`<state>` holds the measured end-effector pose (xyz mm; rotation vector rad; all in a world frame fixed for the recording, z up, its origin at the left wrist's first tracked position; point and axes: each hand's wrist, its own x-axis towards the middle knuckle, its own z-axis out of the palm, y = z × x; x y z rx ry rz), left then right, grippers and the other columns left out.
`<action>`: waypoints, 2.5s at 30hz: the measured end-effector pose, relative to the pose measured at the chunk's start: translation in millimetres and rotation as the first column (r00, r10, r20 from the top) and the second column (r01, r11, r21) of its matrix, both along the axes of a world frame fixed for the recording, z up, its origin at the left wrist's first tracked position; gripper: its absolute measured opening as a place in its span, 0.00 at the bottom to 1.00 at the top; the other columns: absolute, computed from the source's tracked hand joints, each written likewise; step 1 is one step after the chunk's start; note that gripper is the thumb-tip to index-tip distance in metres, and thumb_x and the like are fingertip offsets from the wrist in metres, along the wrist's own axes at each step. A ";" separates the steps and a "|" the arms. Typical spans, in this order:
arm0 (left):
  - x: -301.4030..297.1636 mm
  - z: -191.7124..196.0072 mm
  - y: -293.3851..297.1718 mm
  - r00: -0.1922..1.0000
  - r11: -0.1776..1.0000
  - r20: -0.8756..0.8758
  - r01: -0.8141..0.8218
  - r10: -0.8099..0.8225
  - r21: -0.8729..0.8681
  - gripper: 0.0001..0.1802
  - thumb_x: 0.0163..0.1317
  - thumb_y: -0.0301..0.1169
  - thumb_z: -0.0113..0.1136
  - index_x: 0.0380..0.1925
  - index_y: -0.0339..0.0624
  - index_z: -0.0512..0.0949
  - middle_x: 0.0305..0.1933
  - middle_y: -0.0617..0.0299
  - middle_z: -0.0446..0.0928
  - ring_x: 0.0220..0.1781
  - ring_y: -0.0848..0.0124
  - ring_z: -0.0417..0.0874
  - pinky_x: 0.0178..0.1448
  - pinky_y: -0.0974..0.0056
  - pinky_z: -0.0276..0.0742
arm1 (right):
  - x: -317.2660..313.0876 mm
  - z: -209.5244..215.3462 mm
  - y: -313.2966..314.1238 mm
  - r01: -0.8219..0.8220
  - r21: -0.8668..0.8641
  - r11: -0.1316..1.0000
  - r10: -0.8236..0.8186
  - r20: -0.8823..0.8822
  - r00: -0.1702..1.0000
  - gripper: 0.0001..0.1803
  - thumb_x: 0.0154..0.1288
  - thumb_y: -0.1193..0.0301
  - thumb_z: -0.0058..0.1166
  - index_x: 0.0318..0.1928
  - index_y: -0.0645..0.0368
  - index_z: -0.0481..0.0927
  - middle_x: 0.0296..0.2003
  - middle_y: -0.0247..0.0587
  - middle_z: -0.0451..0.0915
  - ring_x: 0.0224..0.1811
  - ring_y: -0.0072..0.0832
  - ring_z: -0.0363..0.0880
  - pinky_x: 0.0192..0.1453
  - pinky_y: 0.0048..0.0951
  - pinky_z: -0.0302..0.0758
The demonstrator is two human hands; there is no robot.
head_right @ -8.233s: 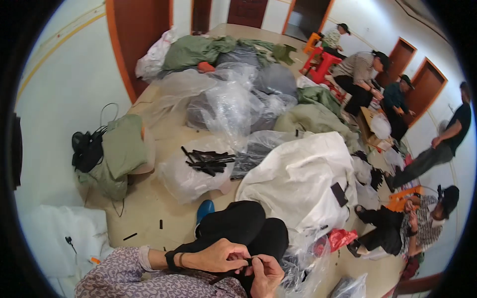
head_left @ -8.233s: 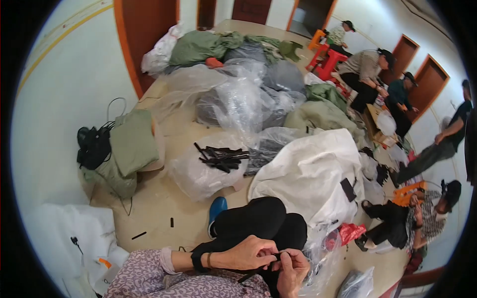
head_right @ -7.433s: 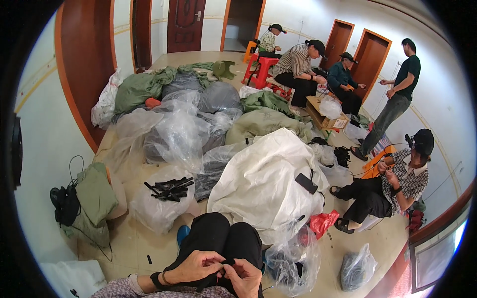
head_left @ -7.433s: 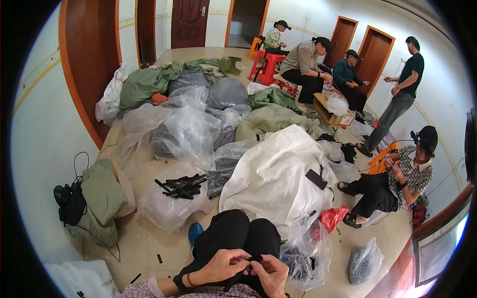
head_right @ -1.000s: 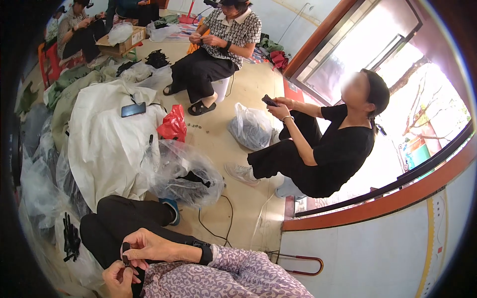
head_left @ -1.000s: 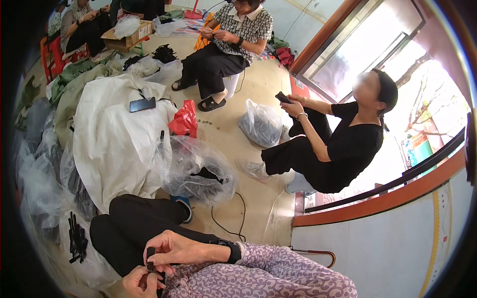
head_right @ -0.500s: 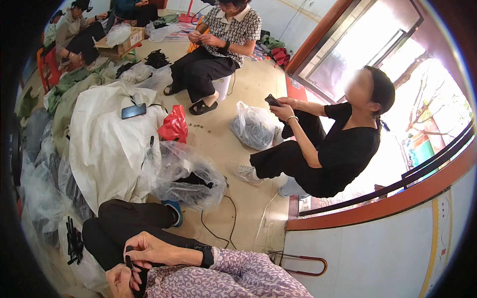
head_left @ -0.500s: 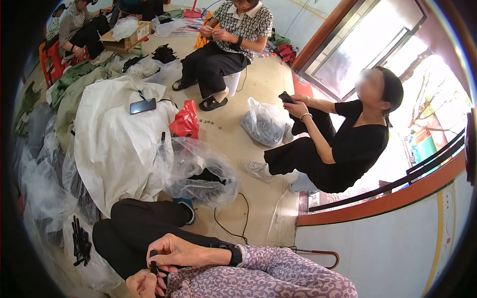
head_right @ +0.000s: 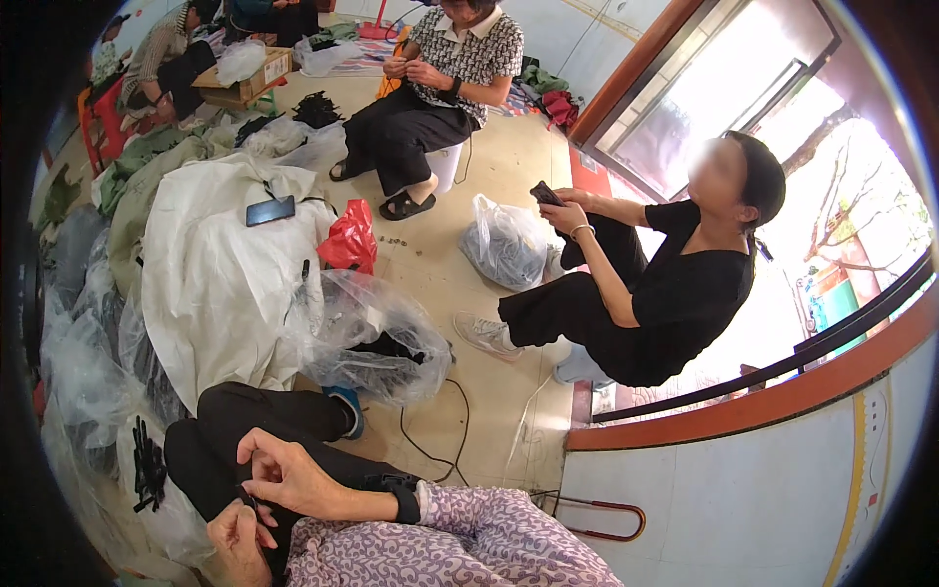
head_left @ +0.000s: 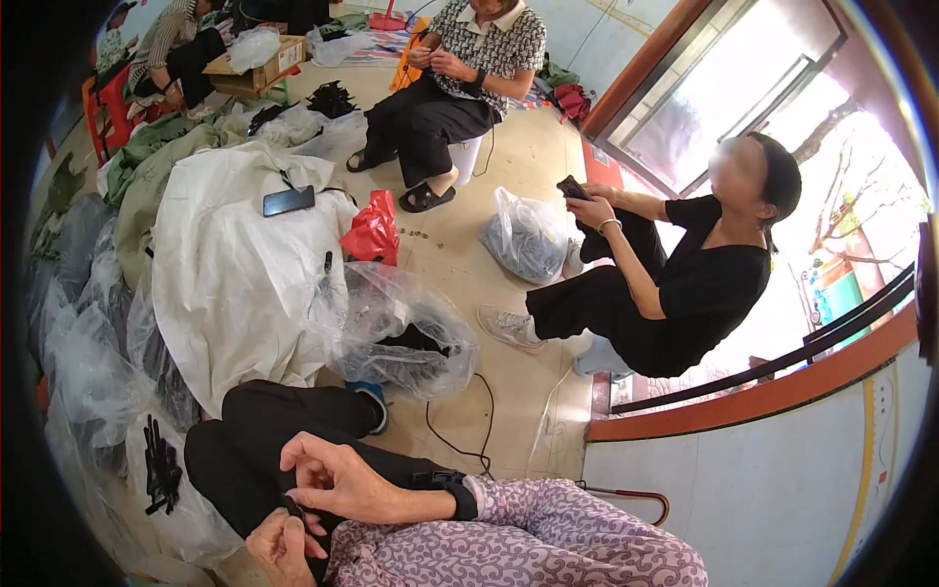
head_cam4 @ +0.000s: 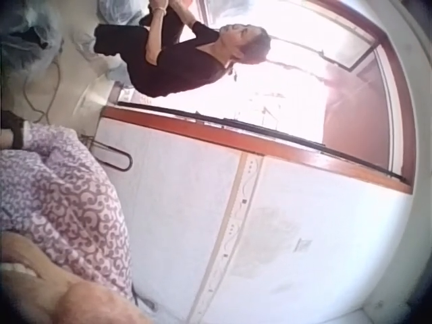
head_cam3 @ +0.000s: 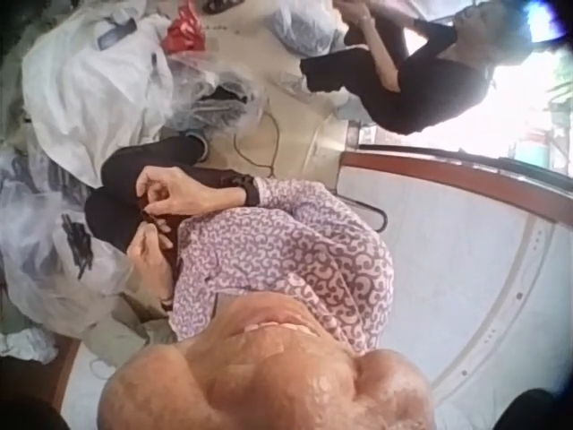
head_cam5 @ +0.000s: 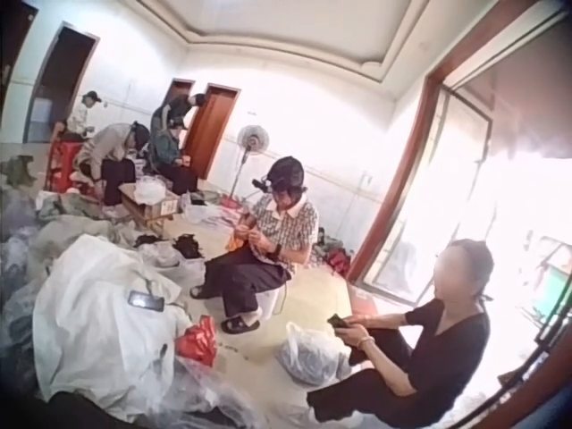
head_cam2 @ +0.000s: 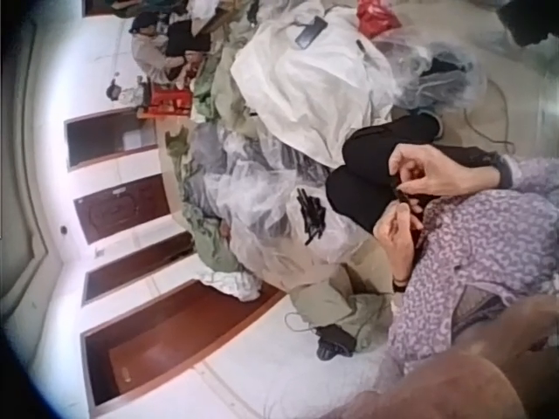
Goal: Assembling small black plastic components for shoe manufacturing by hand.
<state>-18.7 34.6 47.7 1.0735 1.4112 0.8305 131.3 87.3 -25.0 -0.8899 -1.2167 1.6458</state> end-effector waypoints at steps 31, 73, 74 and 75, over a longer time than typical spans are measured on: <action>-2.2 -55.5 6.7 0.968 0.731 -0.036 -0.162 0.247 0.663 0.12 0.49 0.13 0.66 0.36 0.31 0.81 0.32 0.53 0.81 0.29 0.65 0.85 0.30 0.69 0.78 | 11.7 21.7 -5.7 0.032 0.309 0.951 -0.021 -0.038 0.999 0.10 0.60 0.86 0.61 0.42 0.72 0.80 0.37 0.51 0.79 0.27 0.24 0.80 0.31 0.21 0.79; 6.1 -51.2 7.0 0.909 0.655 -0.177 -0.127 0.377 0.745 0.10 0.48 0.11 0.63 0.32 0.30 0.79 0.29 0.53 0.80 0.26 0.68 0.81 0.30 0.70 0.75 | 9.5 35.9 -0.7 -0.238 -0.562 0.792 -0.052 -0.451 0.891 0.03 0.69 0.76 0.54 0.39 0.63 0.78 0.29 0.45 0.83 0.25 0.30 0.82 0.32 0.27 0.80; 6.8 -50.8 6.7 0.910 0.651 -0.173 -0.127 0.376 0.748 0.10 0.48 0.11 0.63 0.32 0.30 0.79 0.29 0.53 0.80 0.26 0.68 0.81 0.30 0.70 0.75 | 8.9 36.7 0.0 -0.236 -0.570 0.787 -0.051 -0.441 0.896 0.02 0.69 0.77 0.54 0.38 0.62 0.78 0.28 0.44 0.82 0.24 0.29 0.81 0.31 0.27 0.80; 7.5 -50.4 6.3 0.907 0.648 -0.168 -0.137 0.387 0.749 0.10 0.48 0.11 0.63 0.32 0.30 0.79 0.29 0.53 0.80 0.26 0.67 0.81 0.29 0.70 0.75 | 8.3 36.8 0.8 -0.238 -0.580 0.779 -0.049 -0.434 0.899 0.01 0.68 0.77 0.54 0.38 0.62 0.77 0.28 0.44 0.82 0.23 0.29 0.81 0.30 0.27 0.79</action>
